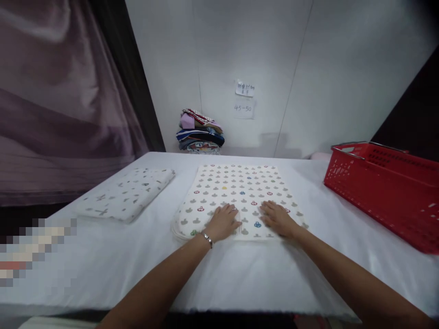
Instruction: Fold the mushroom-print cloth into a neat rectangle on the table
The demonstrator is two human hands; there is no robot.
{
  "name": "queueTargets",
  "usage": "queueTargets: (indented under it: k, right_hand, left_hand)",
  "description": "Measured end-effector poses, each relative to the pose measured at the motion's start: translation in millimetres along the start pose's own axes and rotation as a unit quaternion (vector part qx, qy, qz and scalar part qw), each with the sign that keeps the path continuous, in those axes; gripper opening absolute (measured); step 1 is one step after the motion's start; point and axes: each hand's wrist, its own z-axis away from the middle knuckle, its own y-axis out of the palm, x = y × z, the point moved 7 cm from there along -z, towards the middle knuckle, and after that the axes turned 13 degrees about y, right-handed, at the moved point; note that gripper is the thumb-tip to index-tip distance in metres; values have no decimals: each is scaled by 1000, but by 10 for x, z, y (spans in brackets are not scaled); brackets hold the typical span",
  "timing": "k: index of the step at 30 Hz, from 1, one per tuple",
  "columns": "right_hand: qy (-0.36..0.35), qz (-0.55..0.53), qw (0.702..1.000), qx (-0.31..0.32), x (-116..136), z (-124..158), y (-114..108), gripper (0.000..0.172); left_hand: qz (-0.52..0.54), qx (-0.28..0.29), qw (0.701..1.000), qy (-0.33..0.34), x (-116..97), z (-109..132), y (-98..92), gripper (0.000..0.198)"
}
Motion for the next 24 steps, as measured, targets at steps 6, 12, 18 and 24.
queueTargets:
  k: [6, 12, 18, 24]
  right_hand:
    - [64, 2, 997, 50, -119, -178, 46, 61]
    - [82, 12, 995, 61, -161, -348, 27, 60]
    - [88, 29, 995, 22, -260, -701, -75, 64]
    - [117, 3, 991, 62, -500, -1118, 29, 65]
  left_hand:
    - [13, -5, 1000, -18, 190, -62, -1, 55]
    - [9, -18, 999, -32, 346, -173, -117, 55]
    - [-26, -78, 996, -34, 640, -440, -237, 52]
    - [8, -21, 998, -60, 1084, -727, -165, 61]
